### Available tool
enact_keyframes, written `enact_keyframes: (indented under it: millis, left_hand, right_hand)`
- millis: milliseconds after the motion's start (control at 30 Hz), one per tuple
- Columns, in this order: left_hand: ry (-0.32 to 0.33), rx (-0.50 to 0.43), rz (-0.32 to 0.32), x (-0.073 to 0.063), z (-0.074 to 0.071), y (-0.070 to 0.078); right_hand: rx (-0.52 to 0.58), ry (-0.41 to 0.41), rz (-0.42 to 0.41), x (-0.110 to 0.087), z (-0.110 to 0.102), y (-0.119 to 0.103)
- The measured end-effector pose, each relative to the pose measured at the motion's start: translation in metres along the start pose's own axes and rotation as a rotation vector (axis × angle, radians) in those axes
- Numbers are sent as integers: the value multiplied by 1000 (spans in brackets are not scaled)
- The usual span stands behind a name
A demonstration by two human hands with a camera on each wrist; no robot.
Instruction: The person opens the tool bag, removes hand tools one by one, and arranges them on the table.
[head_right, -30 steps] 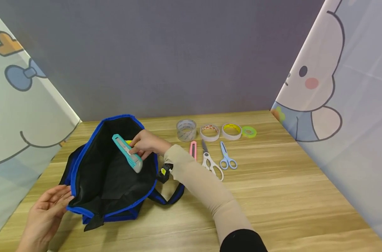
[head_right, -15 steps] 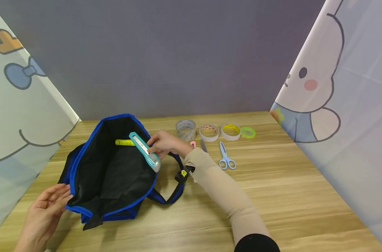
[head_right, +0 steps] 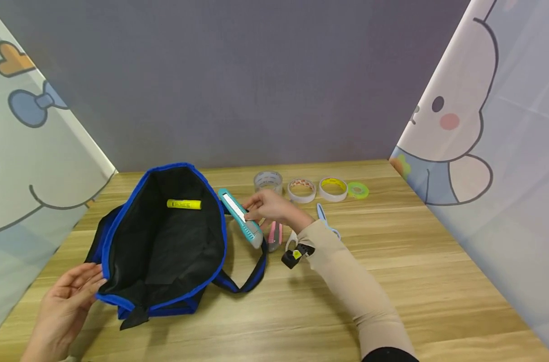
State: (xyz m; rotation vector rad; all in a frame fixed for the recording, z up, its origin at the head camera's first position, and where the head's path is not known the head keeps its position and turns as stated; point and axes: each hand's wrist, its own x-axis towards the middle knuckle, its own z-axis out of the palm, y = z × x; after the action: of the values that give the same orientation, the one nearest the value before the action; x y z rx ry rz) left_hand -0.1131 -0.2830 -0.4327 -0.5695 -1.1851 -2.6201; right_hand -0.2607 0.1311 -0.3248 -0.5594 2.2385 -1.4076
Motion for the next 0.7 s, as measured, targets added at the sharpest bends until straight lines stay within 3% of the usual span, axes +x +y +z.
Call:
enact_keyframes:
  millis: [300,700]
  left_hand:
    - [22,38,-11,-1,0,0]
    - [5,25,-4,0,1,-1]
  right_hand:
    - [-7,42,41,-25,-18,18]
    - [-6,112,63,-47,-42,50]
